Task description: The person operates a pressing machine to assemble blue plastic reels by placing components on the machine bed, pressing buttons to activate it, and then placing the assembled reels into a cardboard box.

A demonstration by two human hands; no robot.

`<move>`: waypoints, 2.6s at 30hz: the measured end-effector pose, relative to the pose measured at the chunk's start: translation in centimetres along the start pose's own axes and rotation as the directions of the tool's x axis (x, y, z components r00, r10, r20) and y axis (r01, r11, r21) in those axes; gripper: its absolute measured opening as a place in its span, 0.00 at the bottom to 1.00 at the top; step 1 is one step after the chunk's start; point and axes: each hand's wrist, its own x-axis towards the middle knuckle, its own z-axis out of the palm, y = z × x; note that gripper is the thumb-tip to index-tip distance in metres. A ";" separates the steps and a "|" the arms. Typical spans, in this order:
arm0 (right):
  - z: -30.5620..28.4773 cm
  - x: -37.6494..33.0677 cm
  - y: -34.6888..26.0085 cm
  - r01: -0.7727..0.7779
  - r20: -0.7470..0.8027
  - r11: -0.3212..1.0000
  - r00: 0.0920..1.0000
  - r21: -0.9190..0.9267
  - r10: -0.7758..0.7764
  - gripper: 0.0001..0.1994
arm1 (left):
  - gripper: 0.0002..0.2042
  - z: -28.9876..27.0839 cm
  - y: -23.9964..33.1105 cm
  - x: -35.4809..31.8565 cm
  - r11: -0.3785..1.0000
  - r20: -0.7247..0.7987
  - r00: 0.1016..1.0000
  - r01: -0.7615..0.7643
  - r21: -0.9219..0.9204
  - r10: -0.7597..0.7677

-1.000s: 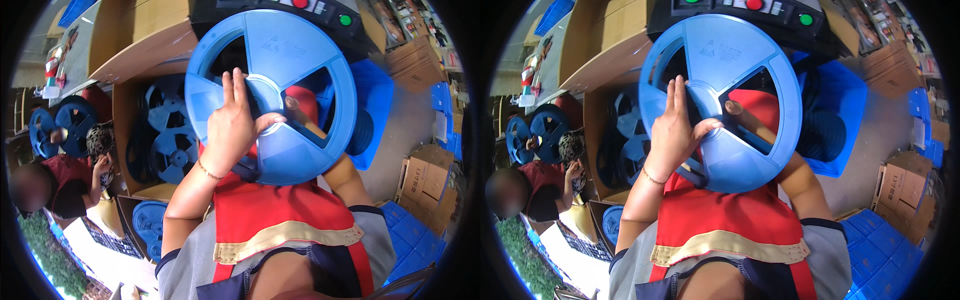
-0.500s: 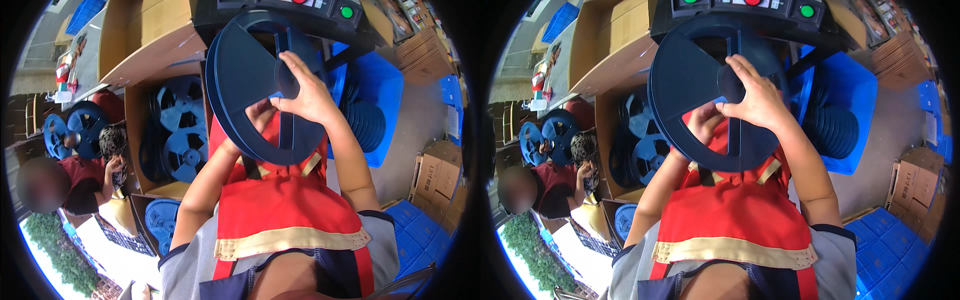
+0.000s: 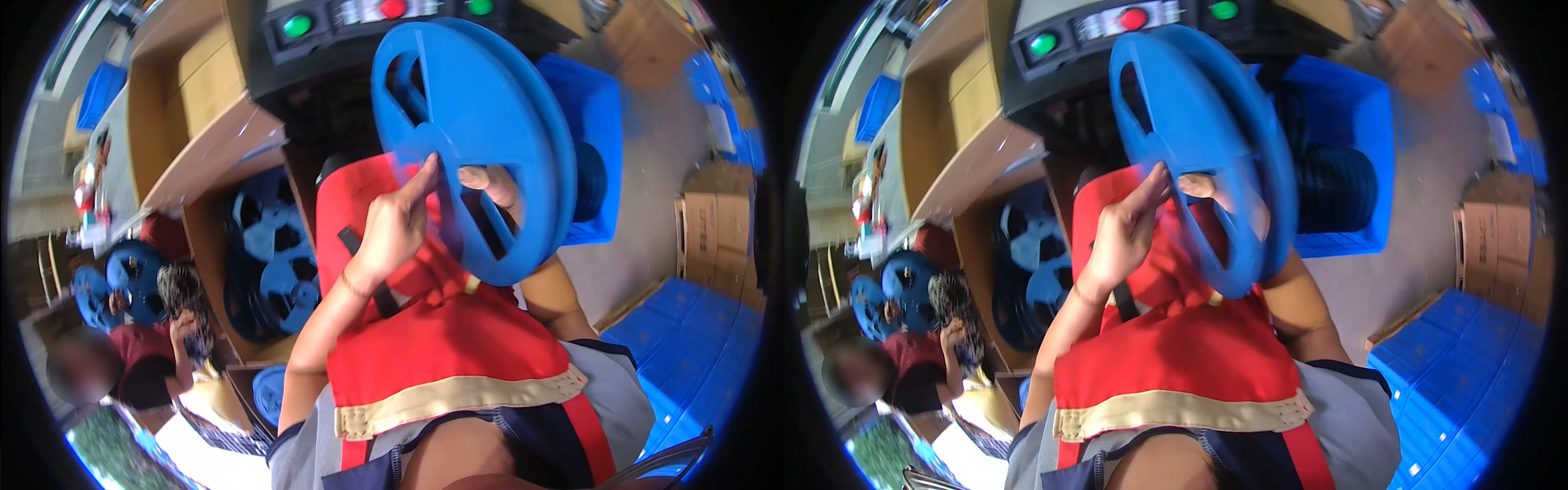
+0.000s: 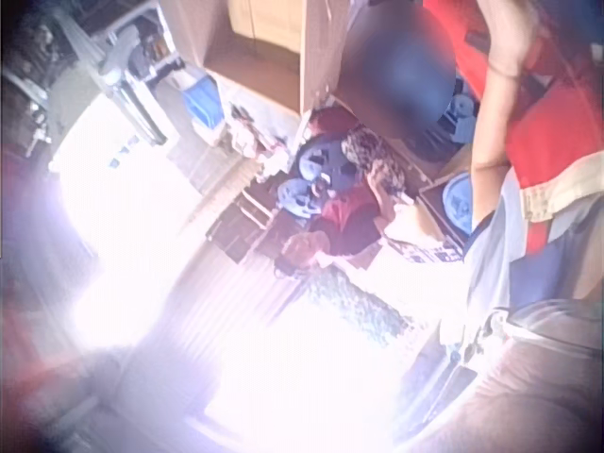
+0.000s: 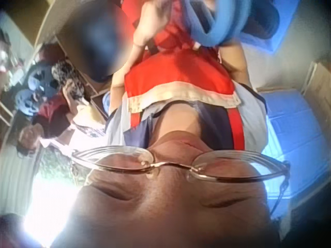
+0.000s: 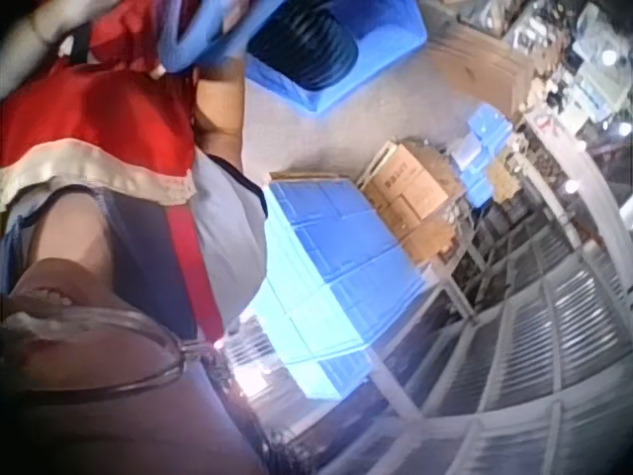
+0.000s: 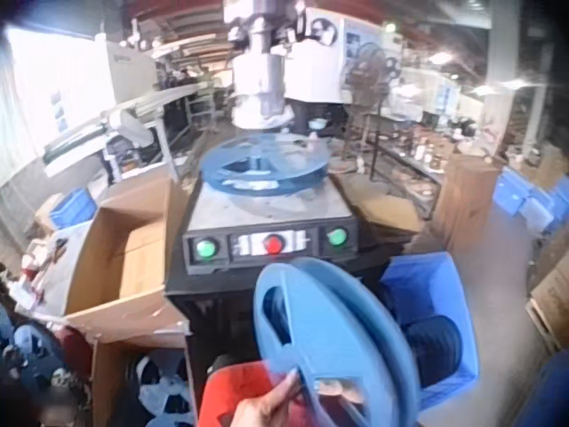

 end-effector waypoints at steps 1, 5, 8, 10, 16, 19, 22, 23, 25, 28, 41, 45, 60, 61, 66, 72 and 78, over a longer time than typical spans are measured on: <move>-1.1 -0.9 2.1 0.007 -0.030 0.966 1.000 0.258 0.001 0.35 | 0.30 0.3 1.8 0.3 0.998 0.051 0.999 0.008 0.064 -0.011; -0.4 -4.4 3.5 0.069 -0.175 0.639 0.979 0.766 0.104 0.37 | 0.31 0.4 5.4 1.3 0.999 0.132 0.990 -0.054 -0.007 0.054; -4.5 -5.5 3.1 0.038 -0.236 0.810 0.964 0.585 0.126 0.35 | 0.24 -2.9 4.4 3.8 1.000 -0.047 0.999 -0.015 0.003 0.015; -7.9 -5.4 1.0 0.043 -0.382 0.986 0.924 0.162 0.023 0.35 | 0.20 -6.0 3.5 7.2 0.989 -0.205 0.975 -0.054 0.136 0.082; -11.8 -3.3 -13.7 -0.153 -0.427 0.447 0.664 -0.881 -0.615 0.45 | 0.25 -15.8 6.7 21.4 0.384 -0.006 0.850 -0.232 0.894 0.527; -13.5 -0.5 -16.2 -0.389 -0.450 0.243 0.634 -0.888 -0.629 0.45 | 0.27 -17.3 6.5 27.2 0.269 0.073 0.911 -0.196 0.943 0.406; -15.4 1.4 -16.7 -0.432 -0.446 0.195 0.615 -0.881 -0.650 0.45 | 0.23 -18.6 5.0 31.4 0.360 0.181 0.961 -0.247 0.899 0.209; -15.7 1.9 -16.8 -0.419 -0.451 0.216 0.619 -0.882 -0.643 0.45 | 0.20 -19.6 4.5 32.4 0.310 0.250 0.931 -0.328 0.892 0.267; -16.3 3.0 -17.0 -0.382 -0.453 0.256 0.631 -0.888 -0.630 0.45 | 0.18 -21.8 4.3 33.0 0.225 0.210 0.883 -0.325 0.918 0.420; -19.0 4.7 -15.6 -0.242 -0.480 0.430 0.617 -0.870 -0.624 0.43 | 0.17 -22.5 9.8 28.3 0.205 0.145 0.753 -0.350 0.914 0.642; -5.9 32.1 -20.8 0.003 -0.082 0.296 0.958 -0.955 -0.274 0.48 | 0.06 -24.2 10.4 -10.0 0.831 -0.539 0.818 0.434 0.349 -0.200; -4.2 39.3 -21.5 0.018 -0.007 0.161 0.989 -0.987 -0.149 0.50 | 0.09 -20.9 6.6 -10.1 0.745 -0.409 0.726 0.651 0.148 -0.553; -5.1 29.1 -19.0 0.070 0.191 -0.224 0.793 -0.972 -0.578 0.32 | 0.16 -22.5 3.7 7.2 0.772 0.185 0.983 -0.107 0.627 -0.015; -4.0 26.0 -16.9 0.151 0.222 -0.163 0.690 -0.975 -0.689 0.28 | 0.18 -22.0 3.2 8.4 0.701 0.191 0.981 -0.164 0.694 0.040; -6.1 13.5 -4.8 0.122 0.093 0.029 0.869 -0.992 -0.486 0.38 | 0.42 -20.2 -0.2 13.5 0.579 0.195 0.973 -0.091 0.810 -0.121; -7.5 14.4 -2.4 -0.002 -0.009 0.017 0.903 -1.000 -0.429 0.40 | 0.43 -18.6 -1.8 14.9 0.500 0.143 0.965 -0.015 0.866 -0.219; -7.9 14.6 -3.6 0.059 -0.014 0.144 0.887 -0.988 -0.461 0.34 | 0.43 -18.3 -2.6 15.2 0.436 0.118 0.962 0.000 0.900 -0.245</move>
